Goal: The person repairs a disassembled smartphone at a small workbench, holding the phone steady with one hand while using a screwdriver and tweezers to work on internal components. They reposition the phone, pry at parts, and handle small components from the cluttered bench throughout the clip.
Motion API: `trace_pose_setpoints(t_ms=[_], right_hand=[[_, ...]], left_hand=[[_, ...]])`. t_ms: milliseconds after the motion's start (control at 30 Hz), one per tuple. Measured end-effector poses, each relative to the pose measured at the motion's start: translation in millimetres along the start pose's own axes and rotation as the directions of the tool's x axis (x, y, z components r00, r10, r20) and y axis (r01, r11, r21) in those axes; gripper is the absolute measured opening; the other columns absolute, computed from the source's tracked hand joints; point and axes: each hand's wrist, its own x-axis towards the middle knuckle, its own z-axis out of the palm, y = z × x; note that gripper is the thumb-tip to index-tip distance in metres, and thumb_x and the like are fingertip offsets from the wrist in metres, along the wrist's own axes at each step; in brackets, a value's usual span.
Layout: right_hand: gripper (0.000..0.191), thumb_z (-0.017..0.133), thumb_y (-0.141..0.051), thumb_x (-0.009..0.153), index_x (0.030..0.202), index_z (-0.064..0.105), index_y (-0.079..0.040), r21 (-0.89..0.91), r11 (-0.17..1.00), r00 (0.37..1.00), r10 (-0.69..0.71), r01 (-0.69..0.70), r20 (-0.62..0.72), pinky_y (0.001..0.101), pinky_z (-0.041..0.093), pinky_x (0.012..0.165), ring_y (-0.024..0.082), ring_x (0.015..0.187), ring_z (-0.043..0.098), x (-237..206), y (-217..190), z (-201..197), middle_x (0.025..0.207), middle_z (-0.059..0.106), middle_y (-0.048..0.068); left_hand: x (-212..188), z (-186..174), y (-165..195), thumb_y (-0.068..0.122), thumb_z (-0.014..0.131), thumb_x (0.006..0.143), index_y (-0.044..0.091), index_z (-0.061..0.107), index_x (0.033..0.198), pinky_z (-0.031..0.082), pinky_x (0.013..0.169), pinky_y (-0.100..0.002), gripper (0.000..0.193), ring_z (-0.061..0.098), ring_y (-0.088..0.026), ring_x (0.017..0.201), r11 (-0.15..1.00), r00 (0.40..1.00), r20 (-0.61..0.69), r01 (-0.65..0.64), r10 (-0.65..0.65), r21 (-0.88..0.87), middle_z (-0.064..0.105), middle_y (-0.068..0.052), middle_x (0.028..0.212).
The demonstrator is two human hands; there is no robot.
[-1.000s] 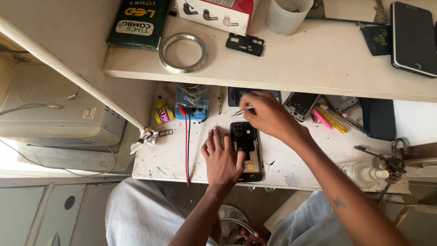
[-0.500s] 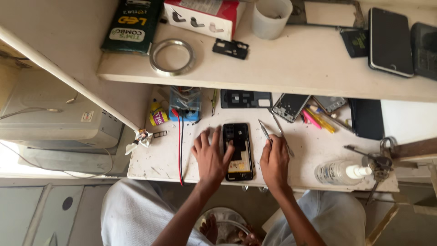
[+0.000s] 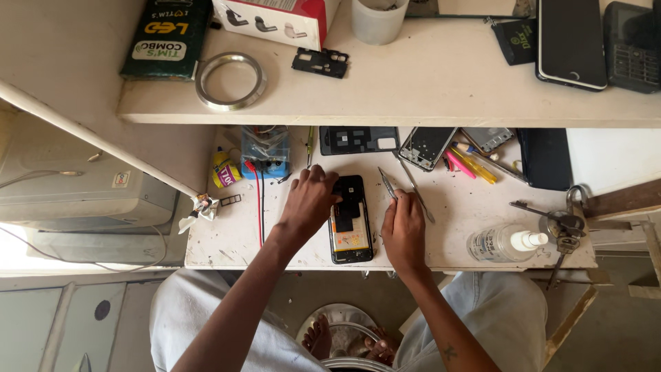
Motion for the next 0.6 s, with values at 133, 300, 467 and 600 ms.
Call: trace_pose_setpoints(t_ms=[133, 300, 467, 600], right_hand=[[0.015, 0.054, 0.003, 0.1, 0.115, 0.055, 0.006, -0.025, 1.0, 1.0, -0.01, 0.01, 0.003, 0.0491, 0.047, 0.079, 0.041, 0.091, 0.059, 0, 0, 0, 0.098, 0.057, 0.022], [0.015, 0.054, 0.003, 0.1, 0.115, 0.055, 0.006, -0.03, 1.0, 1.0, 0.008, -0.008, 0.006, 0.0491, 0.047, 0.078, 0.041, 0.09, 0.059, -1, 1, 2, 0.098, 0.057, 0.022], [0.015, 0.053, 0.003, 0.1, 0.115, 0.055, 0.005, -0.04, 0.999, 1.0, -0.002, 0.002, 0.001, 0.0494, 0.046, 0.079, 0.041, 0.091, 0.059, -2, 3, 3, 0.099, 0.056, 0.021], [0.014, 0.053, 0.003, 0.101, 0.114, 0.055, 0.005, -0.034, 0.999, 1.0, 0.017, -0.016, 0.013, 0.0492, 0.046, 0.079, 0.041, 0.09, 0.058, -3, 5, 4, 0.098, 0.056, 0.021]], left_hand=[[0, 0, -3, 0.021, 0.069, 0.093, -0.002, 0.06, 0.118, 0.051, 0.093, -0.046, 0.035, 0.057, -0.034, 0.111, 0.966, 0.976, -0.072, -0.192, 0.207, 0.173, 0.056, -0.021, 0.122], [-1, -6, -6, 0.021, 0.066, 0.094, -0.008, 0.058, 0.112, 0.054, 0.089, -0.044, 0.035, 0.059, -0.033, 0.103, 0.925, 0.948, -0.042, -0.298, 0.316, 0.234, 0.056, -0.021, 0.112], [3, -9, -9, 0.006, 0.061, 0.095, -0.01, 0.057, 0.112, 0.059, 0.082, -0.034, 0.024, 0.061, -0.029, 0.101, 0.846, 0.917, 0.001, -0.368, 0.398, 0.385, 0.056, -0.023, 0.114], [3, -9, -11, 0.006, 0.059, 0.098, -0.011, 0.058, 0.112, 0.06, 0.082, -0.034, 0.023, 0.061, -0.03, 0.1, 0.829, 0.906, 0.021, -0.397, 0.423, 0.394, 0.056, -0.023, 0.112]])
